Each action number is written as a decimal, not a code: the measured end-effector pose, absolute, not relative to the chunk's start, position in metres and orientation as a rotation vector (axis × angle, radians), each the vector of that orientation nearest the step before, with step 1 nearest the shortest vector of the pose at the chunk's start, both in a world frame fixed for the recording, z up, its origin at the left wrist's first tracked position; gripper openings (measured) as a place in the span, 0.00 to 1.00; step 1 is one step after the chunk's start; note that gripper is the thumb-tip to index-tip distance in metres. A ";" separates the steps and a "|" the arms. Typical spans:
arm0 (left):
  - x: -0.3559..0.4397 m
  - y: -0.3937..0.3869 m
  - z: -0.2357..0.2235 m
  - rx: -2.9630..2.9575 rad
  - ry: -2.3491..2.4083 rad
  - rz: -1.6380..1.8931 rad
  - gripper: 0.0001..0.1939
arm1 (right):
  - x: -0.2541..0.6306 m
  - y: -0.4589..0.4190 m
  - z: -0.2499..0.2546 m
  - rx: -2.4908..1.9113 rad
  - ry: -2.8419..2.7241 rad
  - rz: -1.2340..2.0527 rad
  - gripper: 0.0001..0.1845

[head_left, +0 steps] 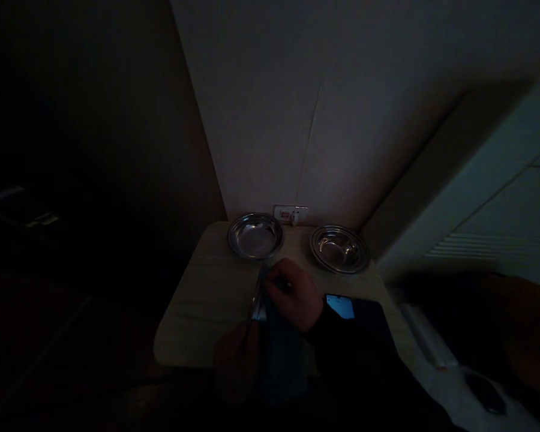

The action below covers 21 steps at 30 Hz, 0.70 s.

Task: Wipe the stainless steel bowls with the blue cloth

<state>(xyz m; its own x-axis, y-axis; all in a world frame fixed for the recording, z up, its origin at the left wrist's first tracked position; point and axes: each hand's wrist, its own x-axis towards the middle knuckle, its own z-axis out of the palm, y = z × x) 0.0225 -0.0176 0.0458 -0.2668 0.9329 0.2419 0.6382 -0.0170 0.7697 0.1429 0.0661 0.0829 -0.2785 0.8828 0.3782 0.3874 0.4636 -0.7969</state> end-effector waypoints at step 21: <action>0.017 -0.023 0.039 1.588 1.898 1.121 0.18 | 0.139 0.072 0.078 -1.027 -1.807 0.841 0.01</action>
<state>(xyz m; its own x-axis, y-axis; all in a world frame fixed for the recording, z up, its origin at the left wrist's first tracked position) 0.0166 -0.0232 0.0386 -0.2584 0.9504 0.1732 0.6103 0.0216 0.7919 0.1390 0.0716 0.0784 -0.2816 0.8923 0.3528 0.3050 0.4318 -0.8488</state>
